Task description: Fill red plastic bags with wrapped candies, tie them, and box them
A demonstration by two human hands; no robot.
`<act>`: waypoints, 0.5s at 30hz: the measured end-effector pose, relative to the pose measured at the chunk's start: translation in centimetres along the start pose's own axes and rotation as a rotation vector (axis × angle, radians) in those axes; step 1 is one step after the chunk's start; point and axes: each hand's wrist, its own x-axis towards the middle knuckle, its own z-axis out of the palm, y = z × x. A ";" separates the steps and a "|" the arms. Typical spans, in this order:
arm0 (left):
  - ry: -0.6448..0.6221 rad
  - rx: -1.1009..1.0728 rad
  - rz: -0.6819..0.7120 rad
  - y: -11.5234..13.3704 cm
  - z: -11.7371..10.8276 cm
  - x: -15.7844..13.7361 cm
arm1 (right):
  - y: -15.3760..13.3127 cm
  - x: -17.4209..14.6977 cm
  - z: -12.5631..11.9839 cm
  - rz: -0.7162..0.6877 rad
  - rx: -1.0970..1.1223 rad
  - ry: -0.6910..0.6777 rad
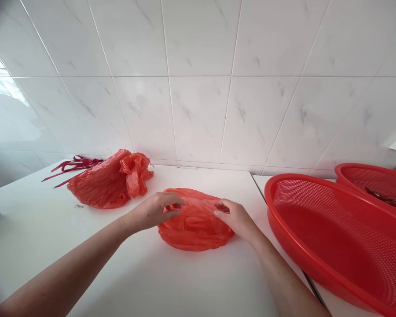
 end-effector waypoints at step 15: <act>0.153 -0.134 -0.324 -1.4 3.7 0.3 | -3.5 -1.1 4.4 -0.320 -0.549 -0.117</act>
